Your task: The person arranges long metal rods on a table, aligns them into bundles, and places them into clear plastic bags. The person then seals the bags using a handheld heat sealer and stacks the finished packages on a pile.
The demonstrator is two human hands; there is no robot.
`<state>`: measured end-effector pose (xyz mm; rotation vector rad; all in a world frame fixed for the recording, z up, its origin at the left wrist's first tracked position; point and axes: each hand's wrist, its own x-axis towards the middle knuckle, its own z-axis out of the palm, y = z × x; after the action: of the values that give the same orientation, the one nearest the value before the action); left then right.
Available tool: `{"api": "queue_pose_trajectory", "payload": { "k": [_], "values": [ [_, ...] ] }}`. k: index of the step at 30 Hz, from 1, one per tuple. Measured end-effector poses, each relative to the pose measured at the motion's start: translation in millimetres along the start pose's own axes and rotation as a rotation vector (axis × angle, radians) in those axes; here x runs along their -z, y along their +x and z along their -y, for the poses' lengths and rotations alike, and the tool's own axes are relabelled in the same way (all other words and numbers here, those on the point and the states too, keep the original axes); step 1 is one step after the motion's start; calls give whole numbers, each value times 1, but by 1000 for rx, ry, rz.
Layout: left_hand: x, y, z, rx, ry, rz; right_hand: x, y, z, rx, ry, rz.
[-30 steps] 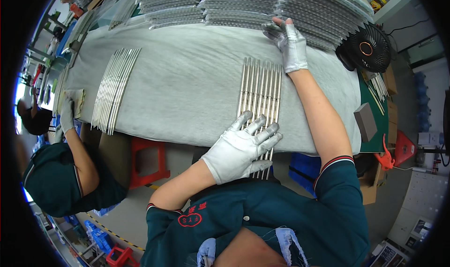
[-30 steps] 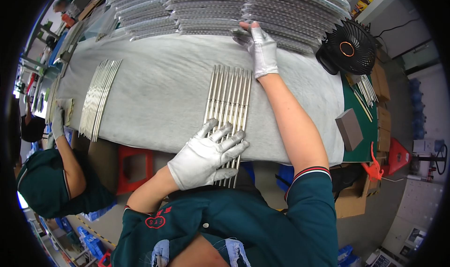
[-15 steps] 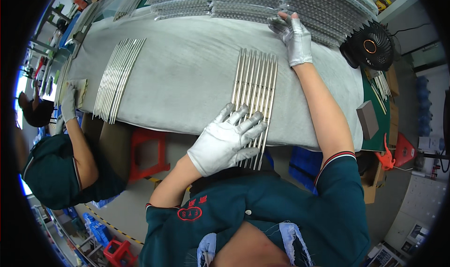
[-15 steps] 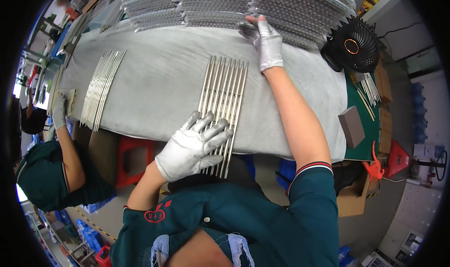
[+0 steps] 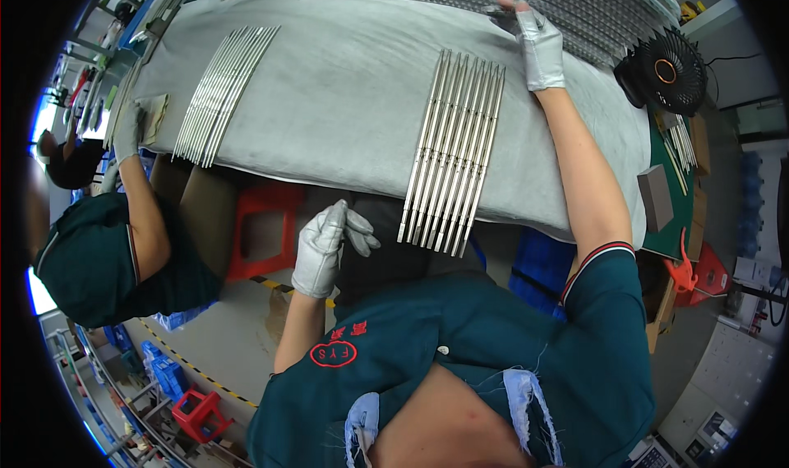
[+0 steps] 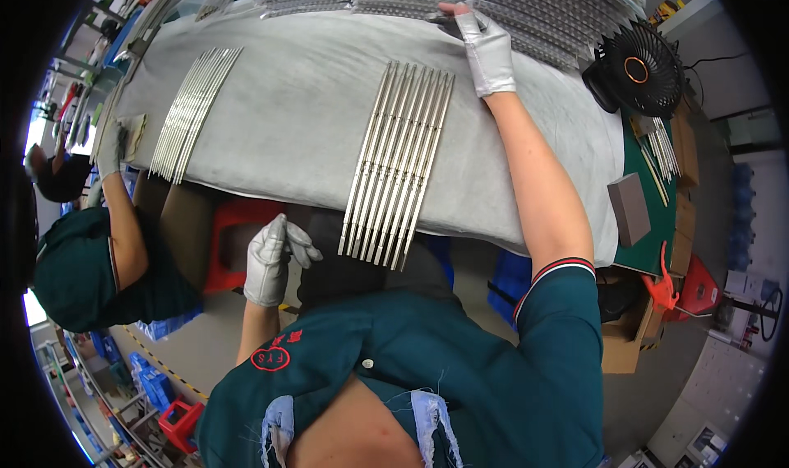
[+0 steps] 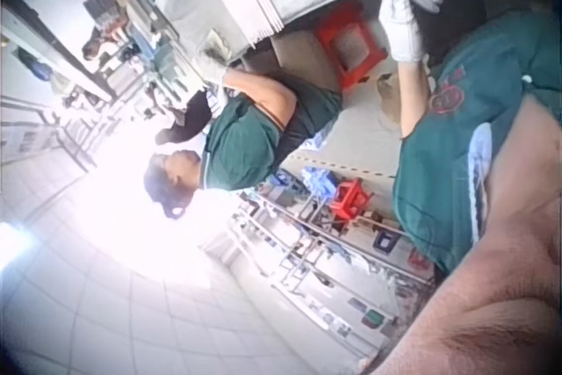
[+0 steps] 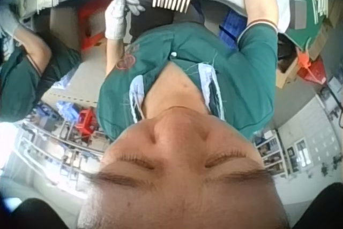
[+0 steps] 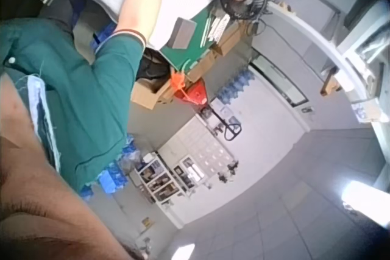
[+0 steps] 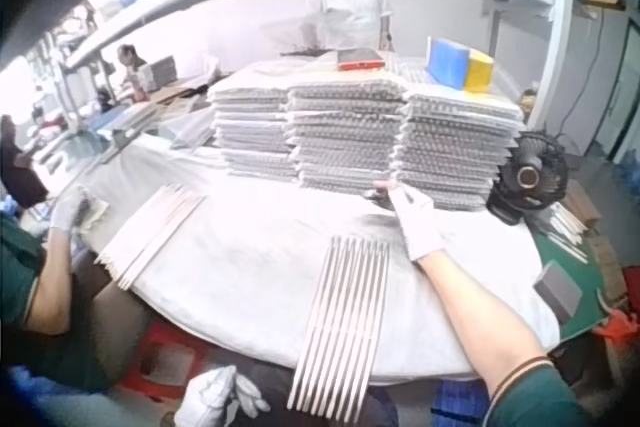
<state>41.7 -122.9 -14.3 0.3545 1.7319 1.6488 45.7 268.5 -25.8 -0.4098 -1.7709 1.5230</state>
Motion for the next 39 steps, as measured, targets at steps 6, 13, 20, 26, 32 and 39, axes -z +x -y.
{"api": "queue_pose_trajectory", "payload": {
  "k": [6,13,20,26,32,39],
  "values": [
    [0,-9,10,204,0,153,-36,-25,56,167,-164,269],
    [-6,-10,18,351,24,340,-68,-81,73,523,-770,877],
    [-16,-15,29,354,-154,347,-70,-100,54,647,-1036,999],
    [-19,-19,29,370,-163,393,-56,-103,56,644,-1052,1013],
    [-15,-17,33,349,-200,387,-43,-106,64,639,-1062,1024],
    [-14,-16,29,372,-172,391,-42,-107,62,641,-1063,1016]
  ]
}}
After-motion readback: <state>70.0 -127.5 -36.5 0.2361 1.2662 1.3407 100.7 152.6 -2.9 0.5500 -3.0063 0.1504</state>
